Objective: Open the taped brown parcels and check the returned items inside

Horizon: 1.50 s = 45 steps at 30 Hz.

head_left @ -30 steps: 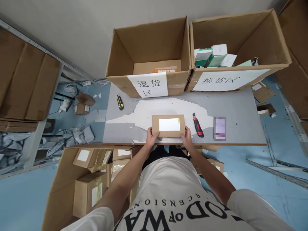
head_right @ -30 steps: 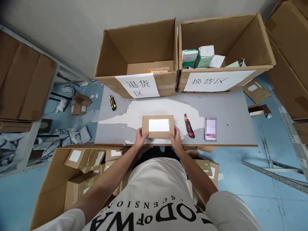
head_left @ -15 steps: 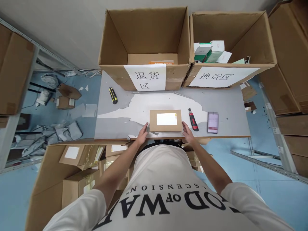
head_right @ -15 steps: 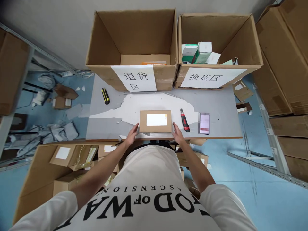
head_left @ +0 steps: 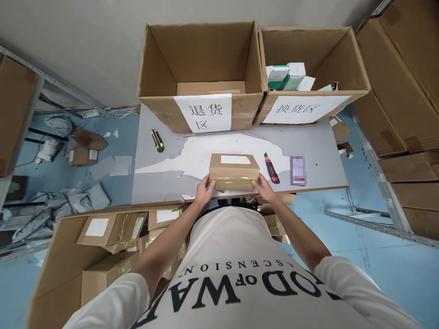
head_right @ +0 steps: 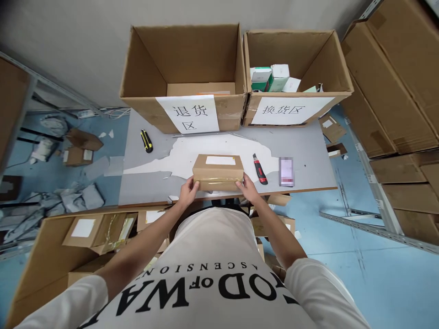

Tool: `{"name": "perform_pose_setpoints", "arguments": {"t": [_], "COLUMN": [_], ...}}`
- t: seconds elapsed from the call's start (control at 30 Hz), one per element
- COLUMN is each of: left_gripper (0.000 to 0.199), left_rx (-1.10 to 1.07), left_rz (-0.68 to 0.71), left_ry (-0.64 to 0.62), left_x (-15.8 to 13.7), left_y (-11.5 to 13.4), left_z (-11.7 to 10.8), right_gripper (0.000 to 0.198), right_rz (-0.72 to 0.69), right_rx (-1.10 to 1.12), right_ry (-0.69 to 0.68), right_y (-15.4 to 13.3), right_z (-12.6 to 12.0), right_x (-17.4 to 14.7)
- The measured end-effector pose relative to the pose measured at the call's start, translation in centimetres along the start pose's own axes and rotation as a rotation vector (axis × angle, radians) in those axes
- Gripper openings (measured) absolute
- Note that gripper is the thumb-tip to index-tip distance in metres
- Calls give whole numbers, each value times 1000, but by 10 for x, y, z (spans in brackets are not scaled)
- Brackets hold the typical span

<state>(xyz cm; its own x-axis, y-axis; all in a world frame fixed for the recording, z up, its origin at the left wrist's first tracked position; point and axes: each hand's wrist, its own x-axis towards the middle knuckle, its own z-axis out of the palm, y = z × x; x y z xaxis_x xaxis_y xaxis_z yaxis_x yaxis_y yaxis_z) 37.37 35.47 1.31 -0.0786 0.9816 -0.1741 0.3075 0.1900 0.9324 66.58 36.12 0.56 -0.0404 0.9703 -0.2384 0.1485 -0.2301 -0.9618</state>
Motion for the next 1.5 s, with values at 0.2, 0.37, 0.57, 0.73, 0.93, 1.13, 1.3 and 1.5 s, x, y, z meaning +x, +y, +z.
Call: {"name": "perform_pose_setpoints", "arguments": {"t": [0.2,0.37,0.57,0.73,0.93,1.13,1.3,1.5], "left_gripper": [50,50,49,50,50,63,43,46], "left_rx": [282,338,225,186,13,39,66,211], "left_rz": [-74,-173,-206,-203,-235,-107,-43,-36], "left_ry": [65,60,81,80,46,-140,-141,-39], "left_x": [11,19,19,17,18,6,-1,9], "left_y": [34,30,21,17,-16,-52,-43,-6], "left_z": [-2,6,7,8,-4,-13,2,-8], "right_gripper": [45,46,48,48,42,67,58,44], "right_rz": [226,299,332,377,305,87,71,68], "right_rx": [-364,-374,-190,-72,48,-249,-219,-177], "right_ry": [119,99,69,57,-13,-91,-60,-70], "right_y": [-37,-32,-16,-10,9,41,37,0], "right_z": [1,3,2,2,-15,-21,-1,-1], "right_x": [10,27,30,29,24,8,7,16]}}
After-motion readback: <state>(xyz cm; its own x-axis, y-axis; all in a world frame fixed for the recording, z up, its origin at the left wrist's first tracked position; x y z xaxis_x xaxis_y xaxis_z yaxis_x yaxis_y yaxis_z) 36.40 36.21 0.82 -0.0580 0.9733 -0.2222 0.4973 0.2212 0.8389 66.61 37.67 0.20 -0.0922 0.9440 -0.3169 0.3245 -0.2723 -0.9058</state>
